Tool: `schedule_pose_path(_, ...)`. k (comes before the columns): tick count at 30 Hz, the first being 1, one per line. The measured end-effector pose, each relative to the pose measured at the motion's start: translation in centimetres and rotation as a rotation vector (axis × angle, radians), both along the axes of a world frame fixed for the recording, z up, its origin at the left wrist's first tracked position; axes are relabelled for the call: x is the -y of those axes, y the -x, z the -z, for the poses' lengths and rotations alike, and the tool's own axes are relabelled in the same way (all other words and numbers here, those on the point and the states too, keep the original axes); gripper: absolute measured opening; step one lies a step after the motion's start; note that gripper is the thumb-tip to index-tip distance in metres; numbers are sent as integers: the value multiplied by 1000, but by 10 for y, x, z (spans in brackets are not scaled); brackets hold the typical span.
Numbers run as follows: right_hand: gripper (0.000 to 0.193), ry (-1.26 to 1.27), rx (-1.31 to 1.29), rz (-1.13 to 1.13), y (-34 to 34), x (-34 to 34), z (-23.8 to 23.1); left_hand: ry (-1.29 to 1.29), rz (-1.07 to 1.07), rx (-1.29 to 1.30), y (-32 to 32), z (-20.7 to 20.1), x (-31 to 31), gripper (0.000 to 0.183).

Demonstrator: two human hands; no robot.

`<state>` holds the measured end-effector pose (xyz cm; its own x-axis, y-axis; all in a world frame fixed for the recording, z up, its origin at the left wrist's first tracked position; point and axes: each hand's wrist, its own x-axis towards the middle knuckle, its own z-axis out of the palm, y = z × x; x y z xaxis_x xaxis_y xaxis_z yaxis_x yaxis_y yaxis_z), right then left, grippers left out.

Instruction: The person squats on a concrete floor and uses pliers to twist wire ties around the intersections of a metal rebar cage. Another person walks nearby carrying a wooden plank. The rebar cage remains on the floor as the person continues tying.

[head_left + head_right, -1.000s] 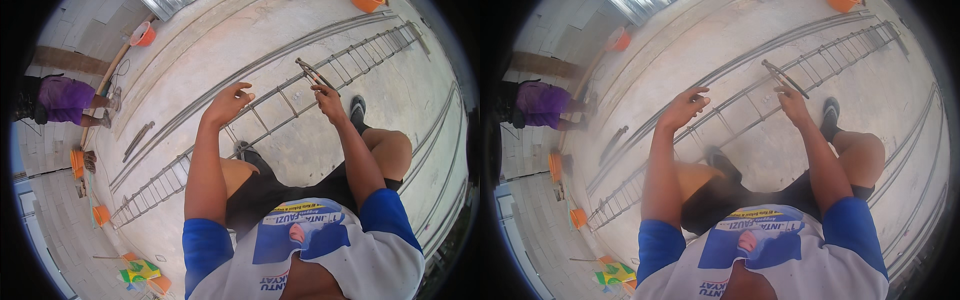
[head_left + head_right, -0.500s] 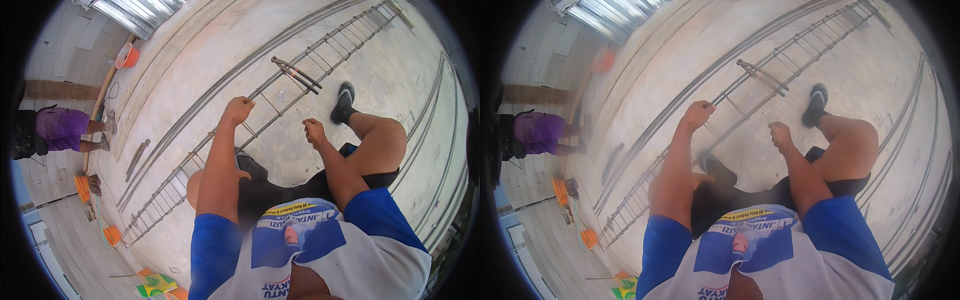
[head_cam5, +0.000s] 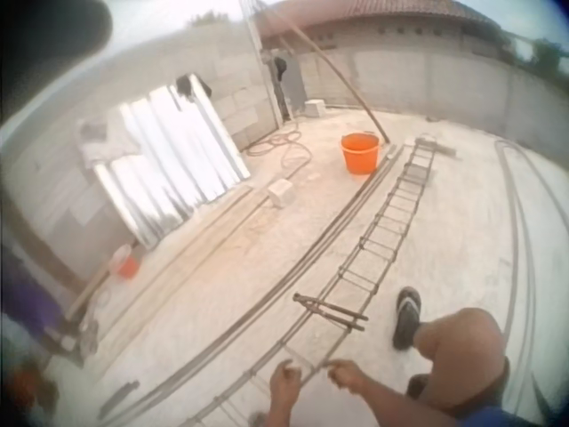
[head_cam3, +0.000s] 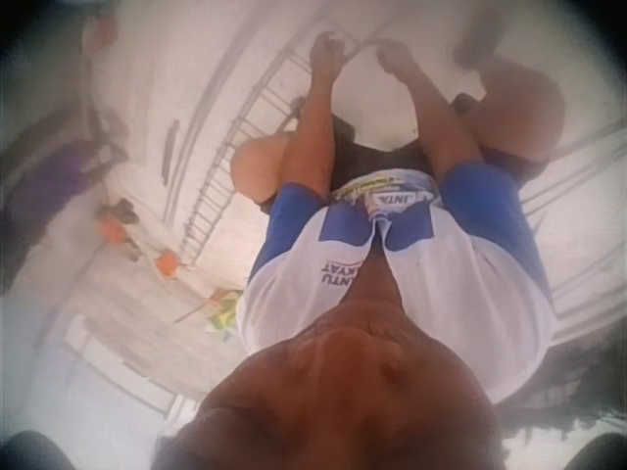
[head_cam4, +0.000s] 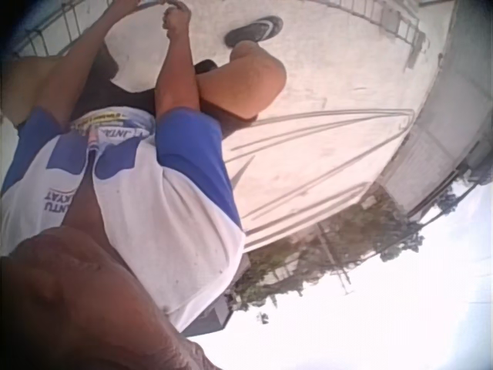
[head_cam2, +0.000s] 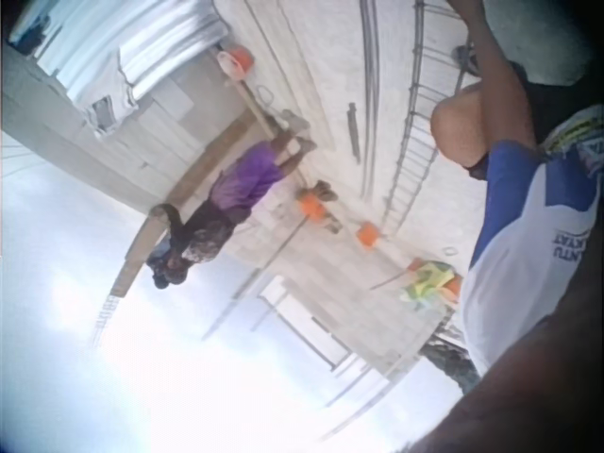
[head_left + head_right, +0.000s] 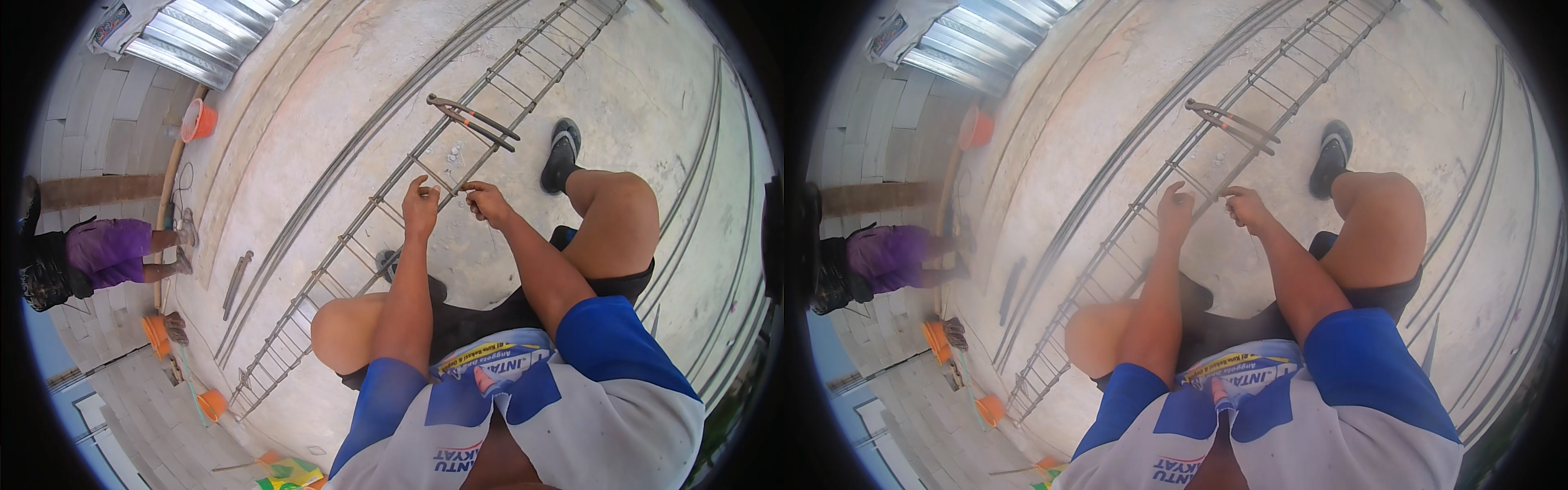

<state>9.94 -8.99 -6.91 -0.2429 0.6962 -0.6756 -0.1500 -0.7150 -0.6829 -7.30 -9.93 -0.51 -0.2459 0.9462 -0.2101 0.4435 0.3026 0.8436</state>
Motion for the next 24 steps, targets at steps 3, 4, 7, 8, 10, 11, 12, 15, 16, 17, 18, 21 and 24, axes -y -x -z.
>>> schedule_pose_path(3, 34, -26, -11, 2, 9, -3, 7, 69, 67, 26, -4, -3, -4, 34)
schedule_pose_path(4, 34, -39, -16, 7, 10, -4, 9, 60, 79, 62, -7, 0, -6, 33)
schedule_pose_path(7, 30, -75, -11, -13, 13, -5, 14, 46, 93, 125, -9, 10, -10, 30)
schedule_pose_path(8, 28, -86, 5, -21, 13, -5, 13, 48, 89, 122, -12, 10, -12, 29)
schedule_pose_path(10, 25, -107, 36, -39, 13, -5, 11, 35, 80, 79, -15, 10, -14, 27)
schedule_pose_path(11, 20, -120, 57, -35, 14, -5, 5, 19, 72, 40, -14, 10, -15, 26)
schedule_pose_path(12, 16, -133, 77, -32, 16, -3, -2, 4, 64, 1, -13, 10, -16, 26)
schedule_pose_path(15, 16, -246, 157, -37, 16, -1, 2, -6, 54, 2, -15, 1, -20, 23)
schedule_pose_path(16, 17, -296, 188, -41, 15, -1, 7, -5, 45, 24, -16, -1, -21, 22)
schedule_pose_path(17, 20, -346, 264, -54, 17, 1, 8, -6, 31, 45, -15, -2, -21, 22)
schedule_pose_path(18, 23, -396, 342, -66, 19, 5, 9, -7, 17, 66, -15, -2, -21, 22)
schedule_pose_path(21, 28, -573, 535, -68, 28, 18, -3, 27, 0, 107, -12, -3, -20, 22)
schedule_pose_path(24, 30, -612, 631, -96, 29, 17, -14, -7, 20, 86, -14, -5, -18, 22)
